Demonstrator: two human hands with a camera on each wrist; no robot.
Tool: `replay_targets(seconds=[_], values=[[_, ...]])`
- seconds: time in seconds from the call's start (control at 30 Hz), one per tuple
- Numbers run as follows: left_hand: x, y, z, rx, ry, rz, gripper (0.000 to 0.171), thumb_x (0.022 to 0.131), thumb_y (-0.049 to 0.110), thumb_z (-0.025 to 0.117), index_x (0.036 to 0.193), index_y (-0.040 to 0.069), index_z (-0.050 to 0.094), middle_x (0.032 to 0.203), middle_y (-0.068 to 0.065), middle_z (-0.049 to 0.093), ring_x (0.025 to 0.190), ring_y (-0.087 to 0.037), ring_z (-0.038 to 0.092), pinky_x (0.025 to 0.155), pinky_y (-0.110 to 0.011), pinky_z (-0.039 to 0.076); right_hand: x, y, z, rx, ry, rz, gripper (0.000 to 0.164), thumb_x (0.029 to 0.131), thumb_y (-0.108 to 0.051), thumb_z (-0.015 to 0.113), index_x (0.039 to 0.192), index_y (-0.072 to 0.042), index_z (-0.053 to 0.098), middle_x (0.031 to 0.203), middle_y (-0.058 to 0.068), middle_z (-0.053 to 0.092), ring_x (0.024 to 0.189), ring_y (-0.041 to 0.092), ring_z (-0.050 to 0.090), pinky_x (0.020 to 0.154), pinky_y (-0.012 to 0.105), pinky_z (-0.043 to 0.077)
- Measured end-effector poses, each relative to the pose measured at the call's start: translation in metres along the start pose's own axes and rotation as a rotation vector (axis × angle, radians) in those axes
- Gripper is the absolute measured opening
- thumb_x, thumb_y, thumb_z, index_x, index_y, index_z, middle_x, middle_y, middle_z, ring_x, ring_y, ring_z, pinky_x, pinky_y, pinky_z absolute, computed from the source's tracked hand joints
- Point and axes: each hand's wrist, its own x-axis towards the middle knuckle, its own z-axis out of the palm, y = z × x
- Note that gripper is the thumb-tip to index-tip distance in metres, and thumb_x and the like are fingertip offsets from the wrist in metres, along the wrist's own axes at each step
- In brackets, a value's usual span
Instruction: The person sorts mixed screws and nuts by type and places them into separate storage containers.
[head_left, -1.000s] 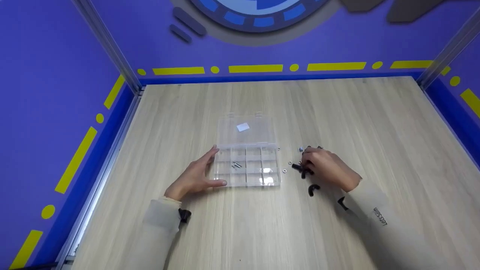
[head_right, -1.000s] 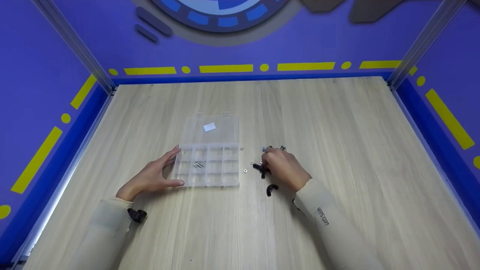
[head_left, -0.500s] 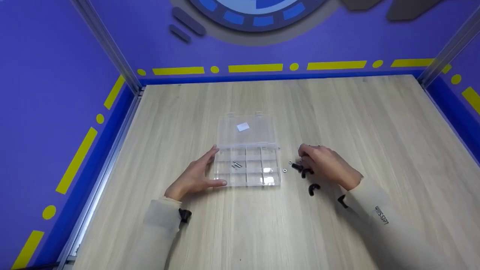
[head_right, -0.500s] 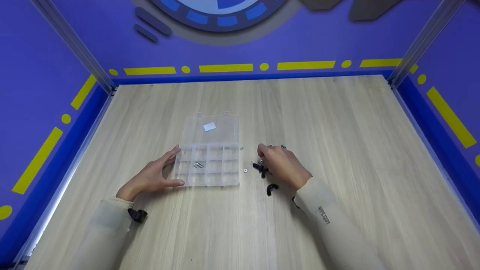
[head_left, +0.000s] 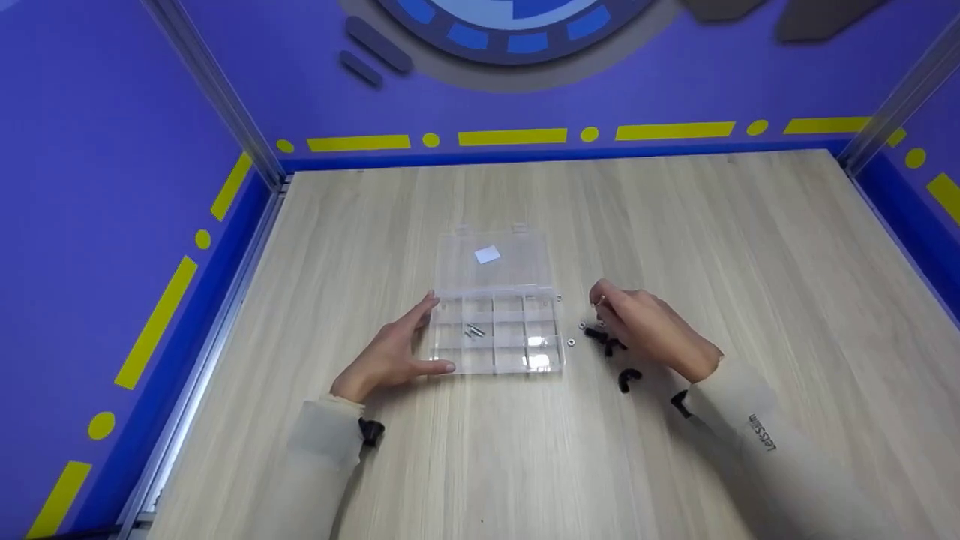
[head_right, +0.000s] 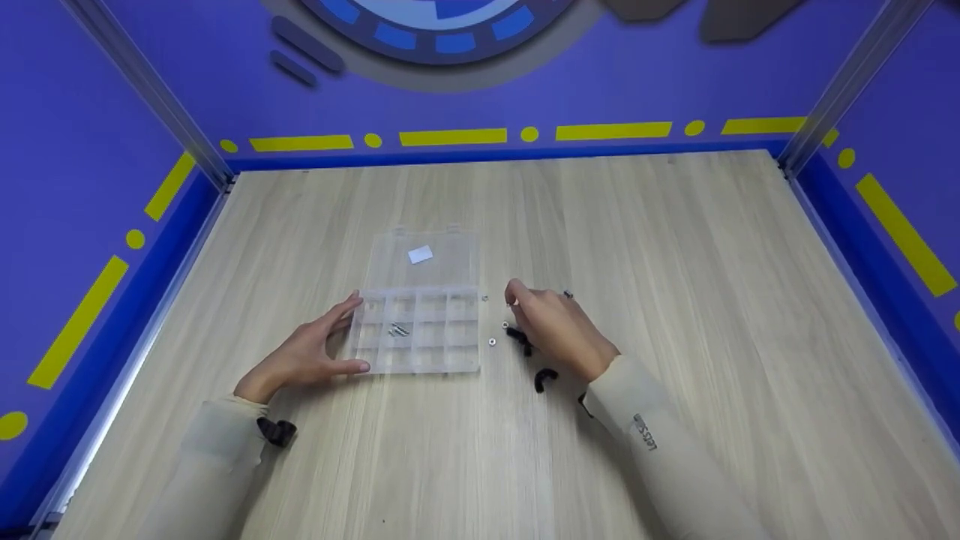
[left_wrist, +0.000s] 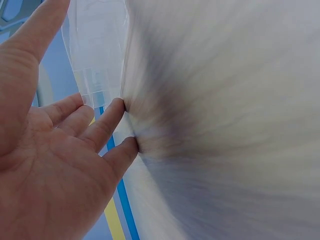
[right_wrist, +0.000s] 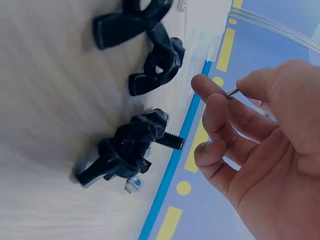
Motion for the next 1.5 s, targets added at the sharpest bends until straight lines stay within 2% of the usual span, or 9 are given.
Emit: replay_targets(seconds=[0.23,0.4,0.5,0.67,0.8,1.03,1.43,1.5], values=[[0.0,-0.001,0.0,0.003,-0.004,0.011,0.118,0.075,0.045,0.092,0.166,0.017,0.021,0.167,-0.006,0.031,0.149,-0.024,0.036,0.124,-0.044,0.026,0.003,-0.003,0.002,-0.011,0.046,-0.068,0.013,0.1,0.002,0.057,0.11,-0.006,0.062,0.073,-0.005,0.055,0.058,0.007,0.045,0.05,0.024,0.042],[0.001,-0.002,0.0,-0.003,-0.008,0.015,0.118,0.075,0.045,0.092,0.165,0.016,0.022,0.168,-0.002,0.027,0.15,-0.023,0.036,0.124,-0.042,0.026,0.004,-0.005,0.002,0.005,0.041,-0.08,0.015,0.1,0.003,0.057,0.111,-0.006,0.063,0.089,0.004,0.072,0.064,0.008,0.054,0.056,0.027,0.049],[0.0,-0.003,0.0,0.0,-0.008,0.014,0.117,0.075,0.045,0.092,0.165,0.017,0.022,0.169,0.0,0.024,0.15,-0.021,0.035,0.124,-0.041,0.026,0.005,-0.005,0.003,0.011,0.026,-0.082,0.019,0.1,0.006,0.055,0.11,-0.006,0.065,0.096,0.006,0.076,0.069,0.009,0.059,0.06,0.029,0.053],[-0.001,-0.002,0.0,0.014,-0.007,0.014,0.115,0.077,0.045,0.091,0.165,0.016,0.023,0.17,0.001,0.022,0.15,-0.022,0.036,0.124,-0.043,0.027,0.007,-0.007,0.003,0.005,0.026,-0.115,0.019,0.094,0.009,0.063,0.101,-0.007,0.072,0.09,0.003,0.075,0.07,0.011,0.062,0.062,0.032,0.055],[-0.001,0.0,0.0,0.014,-0.006,0.002,0.116,0.076,0.044,0.091,0.165,0.017,0.022,0.169,0.0,0.024,0.15,-0.022,0.035,0.124,-0.043,0.026,0.009,-0.01,0.003,0.002,0.031,-0.124,0.012,0.091,0.003,0.074,0.095,-0.008,0.075,0.087,0.0,0.074,0.074,0.013,0.064,0.066,0.034,0.056],[0.001,0.002,0.001,0.007,0.001,-0.026,0.117,0.075,0.043,0.092,0.166,0.02,0.022,0.168,-0.002,0.028,0.151,-0.022,0.033,0.125,-0.044,0.024,0.013,-0.016,0.001,-0.01,0.066,-0.116,0.011,0.091,0.001,0.074,0.097,-0.009,0.076,0.088,-0.004,0.073,0.08,0.016,0.065,0.069,0.035,0.057],[0.0,0.003,0.002,-0.017,-0.002,-0.035,0.117,0.075,0.041,0.093,0.166,0.02,0.022,0.168,0.0,0.027,0.152,-0.02,0.031,0.125,-0.043,0.023,0.028,-0.033,0.004,-0.055,0.097,-0.193,0.007,0.091,-0.006,0.079,0.095,-0.012,0.078,0.089,-0.004,0.072,0.082,0.014,0.065,0.067,0.03,0.058],[-0.001,0.002,0.001,-0.018,0.001,-0.021,0.116,0.075,0.041,0.093,0.165,0.019,0.023,0.169,0.0,0.025,0.151,-0.022,0.032,0.125,-0.044,0.024,0.031,-0.037,0.004,-0.057,0.099,-0.213,0.008,0.09,-0.005,0.079,0.095,-0.011,0.078,0.09,-0.003,0.071,0.082,0.014,0.066,0.067,0.03,0.058]])
